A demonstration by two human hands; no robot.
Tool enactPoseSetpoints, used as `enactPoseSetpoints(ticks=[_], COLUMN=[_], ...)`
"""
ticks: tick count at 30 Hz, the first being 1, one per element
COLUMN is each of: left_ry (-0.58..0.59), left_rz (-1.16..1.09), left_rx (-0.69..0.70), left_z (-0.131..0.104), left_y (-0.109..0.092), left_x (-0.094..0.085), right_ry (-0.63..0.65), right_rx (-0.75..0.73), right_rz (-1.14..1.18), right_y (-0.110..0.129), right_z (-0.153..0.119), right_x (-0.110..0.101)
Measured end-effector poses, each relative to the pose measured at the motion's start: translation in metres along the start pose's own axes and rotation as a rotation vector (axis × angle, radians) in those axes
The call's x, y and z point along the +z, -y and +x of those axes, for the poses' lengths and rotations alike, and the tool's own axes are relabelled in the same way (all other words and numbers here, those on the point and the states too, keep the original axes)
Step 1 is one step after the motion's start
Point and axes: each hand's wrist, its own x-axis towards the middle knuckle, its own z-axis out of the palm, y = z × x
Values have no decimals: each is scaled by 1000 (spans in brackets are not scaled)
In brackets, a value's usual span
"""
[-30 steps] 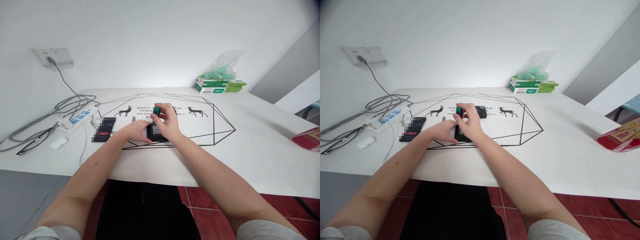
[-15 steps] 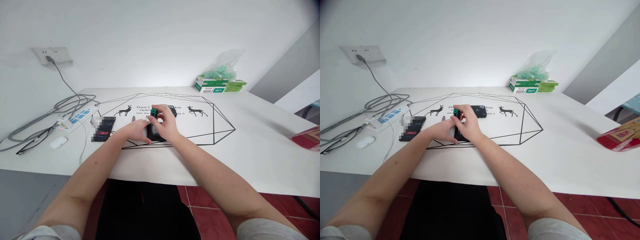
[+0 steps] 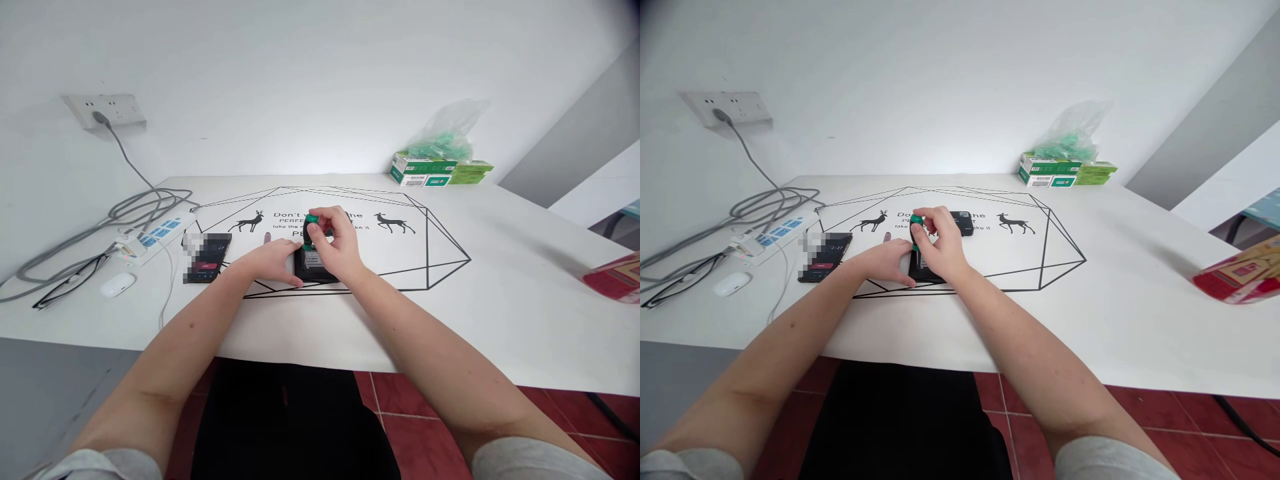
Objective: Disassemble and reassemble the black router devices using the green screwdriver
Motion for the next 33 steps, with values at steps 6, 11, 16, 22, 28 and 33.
enactPoseSetpoints(ticks=[6, 11, 16, 22, 28, 33], left_ry=[0, -5, -20, -8, -11, -6], left_rz=[-23, -15, 11, -4, 5, 12], left_rx=[7, 13, 29, 18, 14, -6], left_z=[-1, 0, 1, 1, 2, 2], left_y=[0, 2, 2, -1, 1, 1], left_x=[0, 1, 2, 1, 1, 2], right_ry=[29, 22, 20, 19, 37, 66], right_rx=[164, 196, 44, -109, -95, -36], right_rz=[197, 261, 104, 4, -5, 114], right_y=[-4, 2, 4, 3, -4, -7], right_z=[-1, -5, -4, 0, -1, 1], right_x=[5, 6, 0, -2, -2, -3])
